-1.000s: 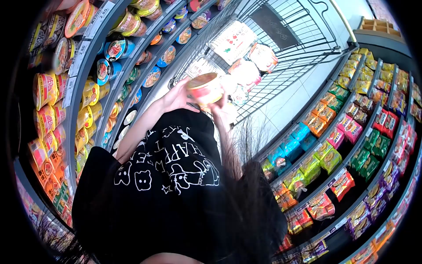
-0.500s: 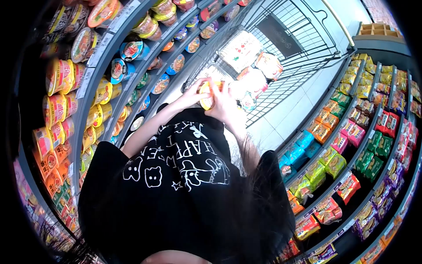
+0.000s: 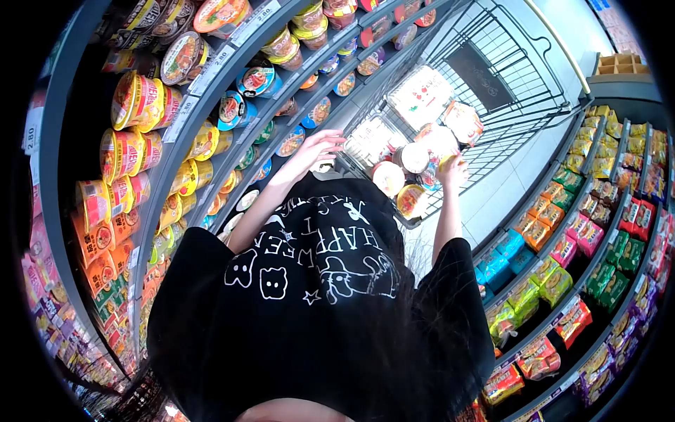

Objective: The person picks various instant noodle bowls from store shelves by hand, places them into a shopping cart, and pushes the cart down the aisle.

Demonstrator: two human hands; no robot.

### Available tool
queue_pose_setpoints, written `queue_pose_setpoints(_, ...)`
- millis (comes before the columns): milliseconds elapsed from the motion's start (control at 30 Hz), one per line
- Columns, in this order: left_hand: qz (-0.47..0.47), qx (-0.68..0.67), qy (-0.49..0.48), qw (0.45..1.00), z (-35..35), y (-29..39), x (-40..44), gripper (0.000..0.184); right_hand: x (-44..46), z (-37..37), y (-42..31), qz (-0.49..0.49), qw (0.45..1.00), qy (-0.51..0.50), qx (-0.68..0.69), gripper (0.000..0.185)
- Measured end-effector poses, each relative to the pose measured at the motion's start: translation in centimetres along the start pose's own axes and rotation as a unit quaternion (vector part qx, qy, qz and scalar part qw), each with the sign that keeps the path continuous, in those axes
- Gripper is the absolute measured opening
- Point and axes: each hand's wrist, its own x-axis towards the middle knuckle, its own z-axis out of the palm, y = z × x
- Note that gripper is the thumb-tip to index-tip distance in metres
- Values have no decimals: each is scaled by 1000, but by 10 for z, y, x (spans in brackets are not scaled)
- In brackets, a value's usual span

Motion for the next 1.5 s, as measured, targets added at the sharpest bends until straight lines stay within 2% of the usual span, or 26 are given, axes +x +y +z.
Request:
queue_pose_setpoints(33,-4,-11,8,1000,-5,-1,-3,38,-4,7,2,-13,999,-25,-18,90)
queue_pose_setpoints(67,-4,-11,20,1000,-10,-4,-5,38,-5,8,2,-5,993,-108,40,93)
queue_pose_setpoints(100,-2,-8,21,1000,-14,-5,-7,38,8,57,14,-71,992,-103,6,95)
queue_pose_setpoints(167,8,-30,55,998,-20,-5,-14,37,-9,40,-1,-35,986,-160,16,97)
queue_pose_setpoints(233,14,-41,72,996,-22,-2,-19,36,-14,34,-12,2,985,-171,17,98)
queue_pose_setpoints(300,15,-48,87,995,-23,-1,-23,35,-8,32,-12,25,967,-246,59,101)
queue_pose_setpoints(333,17,-53,89,994,-25,-3,-24,35,-9,30,-13,38,967,-237,86,105)
queue_pose_setpoints(433,21,-67,83,994,-29,-6,-23,36,-22,27,-16,58,978,-135,146,98)
queue_pose_setpoints(567,32,-43,82,995,-29,-8,-27,37,-32,27,-31,137,983,-42,115,90)
queue_pose_setpoints(700,29,-31,79,996,-27,-8,-28,37,-31,38,-33,154,980,16,121,82)
queue_pose_setpoints(833,35,-18,63,997,-25,-9,-28,36,-32,54,-30,110,985,61,119,79)
queue_pose_setpoints(900,37,-12,57,998,-24,-9,-27,35,-35,56,-29,88,976,119,162,76)
queue_pose_setpoints(1033,24,-2,57,998,-22,-7,-24,34,-31,63,-25,26,978,122,169,78)
queue_pose_setpoints(1233,20,25,46,998,-19,-3,-22,35,-30,58,-25,32,966,142,213,79)
queue_pose_setpoints(1300,9,39,50,998,-18,-3,-21,35,-34,51,-28,54,988,60,131,79)
queue_pose_setpoints(1333,11,39,56,998,-18,-5,-20,34,-36,33,-30,72,987,-19,145,81)
queue_pose_setpoints(1433,13,39,60,997,-22,-14,-16,32,-35,27,-38,121,987,-37,104,82)
queue_pose_setpoints(1500,14,45,61,997,-24,-16,-15,32,-28,50,-39,146,984,-49,86,81)
